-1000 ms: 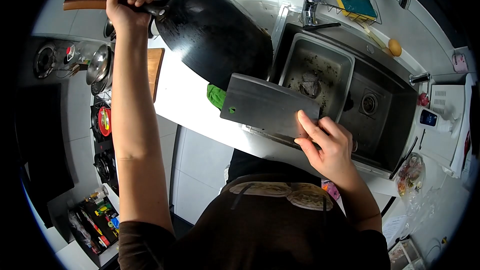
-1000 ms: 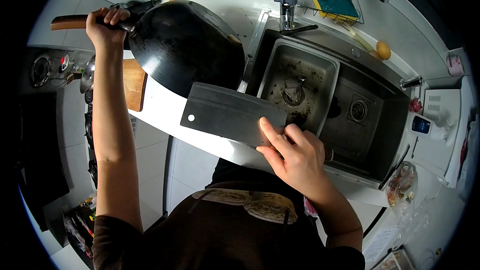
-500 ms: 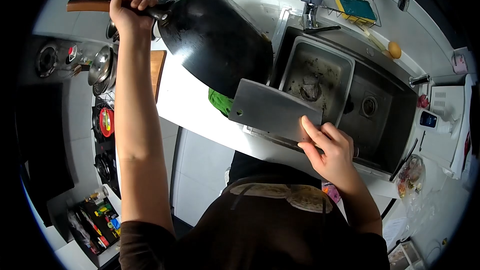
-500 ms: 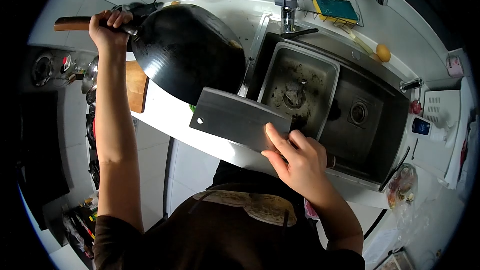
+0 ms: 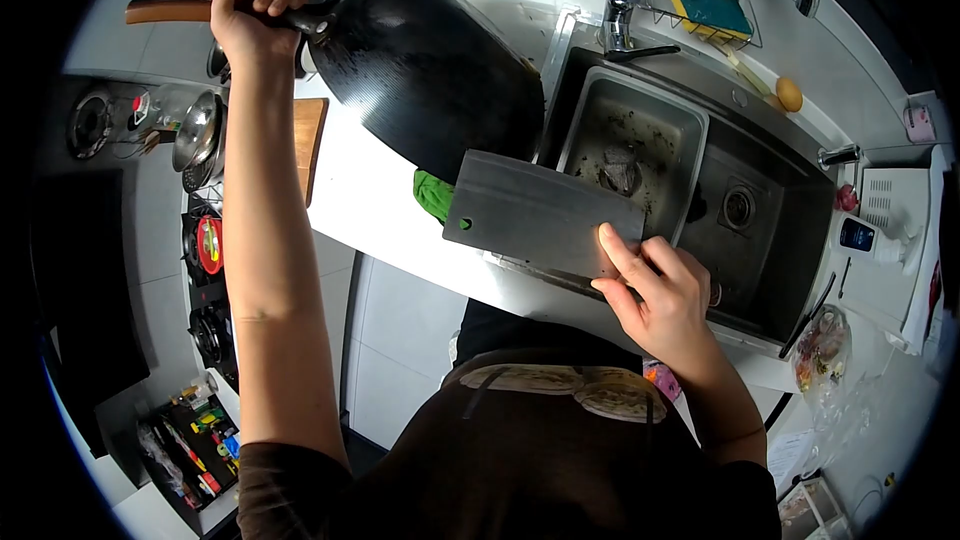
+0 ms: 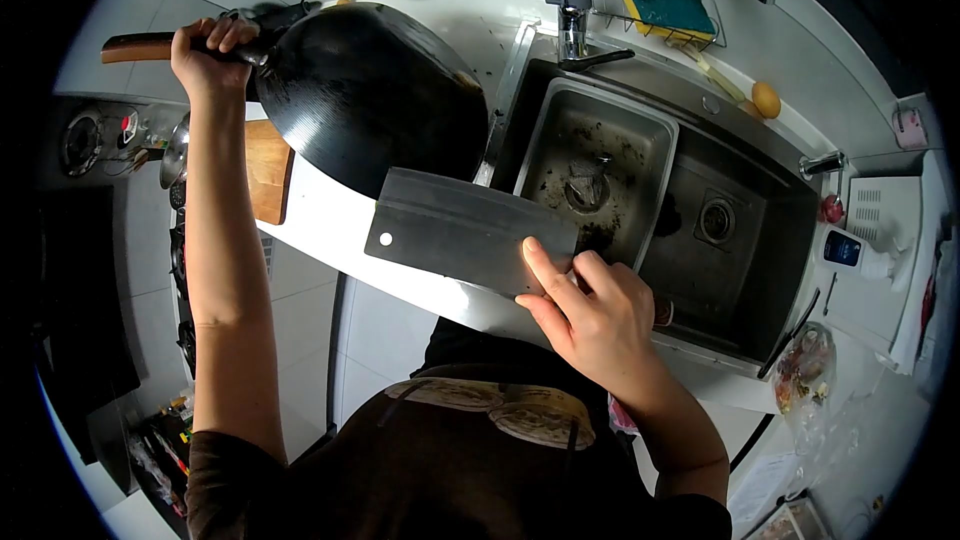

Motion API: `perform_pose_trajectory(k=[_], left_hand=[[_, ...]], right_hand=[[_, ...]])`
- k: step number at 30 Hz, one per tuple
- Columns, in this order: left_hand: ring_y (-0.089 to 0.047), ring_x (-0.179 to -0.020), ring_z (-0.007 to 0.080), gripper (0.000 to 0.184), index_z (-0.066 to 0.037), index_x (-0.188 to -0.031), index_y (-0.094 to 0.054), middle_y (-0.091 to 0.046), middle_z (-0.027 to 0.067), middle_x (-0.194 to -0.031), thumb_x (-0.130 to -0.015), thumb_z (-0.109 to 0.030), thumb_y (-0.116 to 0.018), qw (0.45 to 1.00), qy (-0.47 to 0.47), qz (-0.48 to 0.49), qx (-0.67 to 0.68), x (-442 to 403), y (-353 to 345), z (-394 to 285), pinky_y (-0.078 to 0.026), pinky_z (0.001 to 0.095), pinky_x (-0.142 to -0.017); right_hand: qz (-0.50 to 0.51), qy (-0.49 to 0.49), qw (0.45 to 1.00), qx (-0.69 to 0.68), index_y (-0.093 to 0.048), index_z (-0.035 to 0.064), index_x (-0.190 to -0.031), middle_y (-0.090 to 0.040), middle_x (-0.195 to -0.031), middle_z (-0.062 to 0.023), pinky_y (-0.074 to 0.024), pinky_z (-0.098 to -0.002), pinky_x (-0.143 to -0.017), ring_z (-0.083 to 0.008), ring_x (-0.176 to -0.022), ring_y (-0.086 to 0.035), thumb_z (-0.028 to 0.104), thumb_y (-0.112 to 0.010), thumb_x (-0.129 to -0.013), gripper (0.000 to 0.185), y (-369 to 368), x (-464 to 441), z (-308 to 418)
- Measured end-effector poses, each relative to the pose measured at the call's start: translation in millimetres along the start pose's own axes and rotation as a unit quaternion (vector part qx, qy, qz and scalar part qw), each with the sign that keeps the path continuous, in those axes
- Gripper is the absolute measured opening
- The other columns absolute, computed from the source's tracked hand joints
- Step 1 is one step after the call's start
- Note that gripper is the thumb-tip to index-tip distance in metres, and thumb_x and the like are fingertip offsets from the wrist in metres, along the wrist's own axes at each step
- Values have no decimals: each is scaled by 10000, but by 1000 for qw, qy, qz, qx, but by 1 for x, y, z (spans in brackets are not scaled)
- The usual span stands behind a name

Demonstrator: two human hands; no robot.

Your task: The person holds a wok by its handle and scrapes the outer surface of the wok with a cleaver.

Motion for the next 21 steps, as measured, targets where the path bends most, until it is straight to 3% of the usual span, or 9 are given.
perform_pose_trajectory(k=[21], left_hand=[[-299, -487, 164, 164, -91, -617, -364, -290, 15, -516, -742, -150, -451, 999, -25, -22, -25, 6, -4, -1, -326, 330, -561]], right_hand=[[18, 17, 999, 23, -591, 151, -1188, -434, -689, -13, -368, -267, -453, -136, -504, -414, 301, -733, -701, 530, 7, -5, 3]])
Point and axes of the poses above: each hand's wrist, its own x-axis away from the middle knuckle, its own y-axis out of the back of the hand, z = x × y, the point moved 6 cm from there along -x, towards the middle knuckle
